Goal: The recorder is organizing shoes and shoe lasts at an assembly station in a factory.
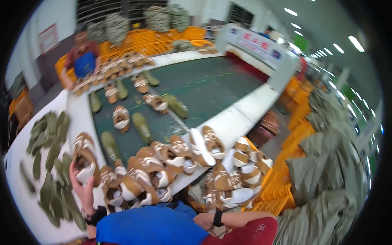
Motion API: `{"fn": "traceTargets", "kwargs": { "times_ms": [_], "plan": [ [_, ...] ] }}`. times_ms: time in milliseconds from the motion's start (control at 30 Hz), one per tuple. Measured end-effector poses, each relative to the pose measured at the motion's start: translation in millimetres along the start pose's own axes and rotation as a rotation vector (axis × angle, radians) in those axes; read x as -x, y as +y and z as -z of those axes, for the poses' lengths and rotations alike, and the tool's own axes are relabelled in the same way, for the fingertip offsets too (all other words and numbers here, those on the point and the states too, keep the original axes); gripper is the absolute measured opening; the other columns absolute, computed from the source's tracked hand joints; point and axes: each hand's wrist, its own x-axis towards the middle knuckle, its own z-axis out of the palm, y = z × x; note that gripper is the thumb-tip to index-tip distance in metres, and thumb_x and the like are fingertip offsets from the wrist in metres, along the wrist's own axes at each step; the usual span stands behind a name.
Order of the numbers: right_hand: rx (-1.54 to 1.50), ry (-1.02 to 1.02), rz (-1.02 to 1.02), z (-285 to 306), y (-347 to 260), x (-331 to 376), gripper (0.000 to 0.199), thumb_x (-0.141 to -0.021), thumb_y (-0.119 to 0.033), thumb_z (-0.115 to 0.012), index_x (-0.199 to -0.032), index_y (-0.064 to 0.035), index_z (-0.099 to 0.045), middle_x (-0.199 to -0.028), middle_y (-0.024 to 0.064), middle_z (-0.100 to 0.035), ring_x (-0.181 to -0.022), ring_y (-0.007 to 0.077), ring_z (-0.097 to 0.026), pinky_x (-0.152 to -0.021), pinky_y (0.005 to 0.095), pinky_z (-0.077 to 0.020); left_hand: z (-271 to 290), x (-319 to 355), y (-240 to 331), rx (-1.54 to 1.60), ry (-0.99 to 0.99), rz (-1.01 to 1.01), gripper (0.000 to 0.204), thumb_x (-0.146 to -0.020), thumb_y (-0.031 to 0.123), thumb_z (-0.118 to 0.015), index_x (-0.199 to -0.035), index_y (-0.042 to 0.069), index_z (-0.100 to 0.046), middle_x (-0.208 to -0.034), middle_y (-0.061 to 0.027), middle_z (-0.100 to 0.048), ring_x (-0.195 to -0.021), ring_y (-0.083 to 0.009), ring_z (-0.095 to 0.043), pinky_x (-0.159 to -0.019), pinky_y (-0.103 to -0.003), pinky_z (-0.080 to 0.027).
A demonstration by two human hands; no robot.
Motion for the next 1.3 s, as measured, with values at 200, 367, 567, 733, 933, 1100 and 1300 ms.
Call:
{"fn": "traceTargets", "kwargs": {
  "times_ms": [200,367,567,733,933,1100,1300],
  "plan": [
    [0.007,-0.230,0.164,49,11,-19,0.033,-0.080,-0.033,-0.053,-0.091,-0.0024,-0.058,-0.085,0.0208,-0.061,-0.078,0.0392,-0.057,-0.065,0.0423,-0.0459,-1,-18,-25,-0.023,0.008,0.072,0.045,-0.067,0.010,-0.071,-0.103,-0.002,-0.046,-0.131,-0.0170,-0.040,-0.112,-0.0252,-0.047,-0.092,-0.032,-0.039],
    [0.068,-0.302,0.215,85,26,-20,0.032,-0.080,-0.033,-0.052,-0.090,-0.0028,-0.059,-0.084,0.0204,-0.061,-0.078,0.0388,-0.057,-0.065,0.0424,-0.0462,21,-26,-37,0.037,0.044,0.265,0.059,-0.075,0.015,-0.066,-0.123,-0.005,-0.038,-0.122,-0.0153,-0.047,-0.108,-0.0194,-0.048,-0.091,-0.030,-0.040],
    [0.093,-0.282,0.189,107,36,-21,0.031,-0.080,-0.032,-0.052,-0.089,-0.0032,-0.059,-0.083,0.0201,-0.061,-0.077,0.0383,-0.058,-0.064,0.0426,-0.0466,22,-59,-88,0.454,-0.176,0.455,0.061,-0.080,0.018,-0.063,-0.129,-0.005,-0.034,-0.115,-0.0137,-0.051,-0.105,-0.0168,-0.050,-0.091,-0.027,-0.039],
    [0.101,-0.250,0.152,123,39,-22,0.030,-0.080,-0.031,-0.052,-0.088,-0.0036,-0.060,-0.083,0.0198,-0.062,-0.077,0.0380,-0.058,-0.064,0.0427,-0.0469,-12,-102,-128,0.223,-0.265,0.462,0.058,-0.076,0.024,-0.069,-0.120,-0.004,-0.043,-0.112,-0.0130,-0.053,-0.101,-0.0186,-0.052,-0.089,-0.028,-0.041],
    [0.019,-0.120,0.034,111,28,-10,0.029,-0.079,-0.030,-0.051,-0.087,-0.0041,-0.061,-0.082,0.0194,-0.062,-0.076,0.0375,-0.059,-0.064,0.0428,-0.0473,-58,-136,-191,-0.134,-0.308,0.051,0.057,-0.068,0.026,-0.074,-0.110,-0.004,-0.049,-0.117,-0.0185,-0.043,-0.109,-0.0283,-0.045,-0.093,-0.035,-0.039],
    [-0.230,0.107,-0.166,26,-25,7,0.028,-0.079,-0.030,-0.051,-0.086,-0.0045,-0.061,-0.081,0.0191,-0.062,-0.075,0.0371,-0.060,-0.063,0.0429,-0.0476,-71,-164,-220,-0.056,-0.358,-0.054,0.041,-0.072,0.014,-0.071,-0.103,-0.002,-0.051,-0.117,-0.0143,-0.042,-0.107,-0.0257,-0.046,-0.090,-0.033,-0.042],
    [-0.240,0.066,-0.295,24,-60,1,0.028,-0.077,-0.030,-0.052,-0.084,-0.0040,-0.061,-0.080,0.0187,-0.063,-0.074,0.0361,-0.061,-0.062,0.0427,-0.0478,-105,-213,-266,-0.201,-0.284,-0.171,0.047,-0.074,0.021,-0.071,-0.107,-0.003,-0.049,-0.130,-0.0228,-0.037,-0.120,-0.0338,-0.039,-0.099,-0.037,-0.034]
  ]
}}
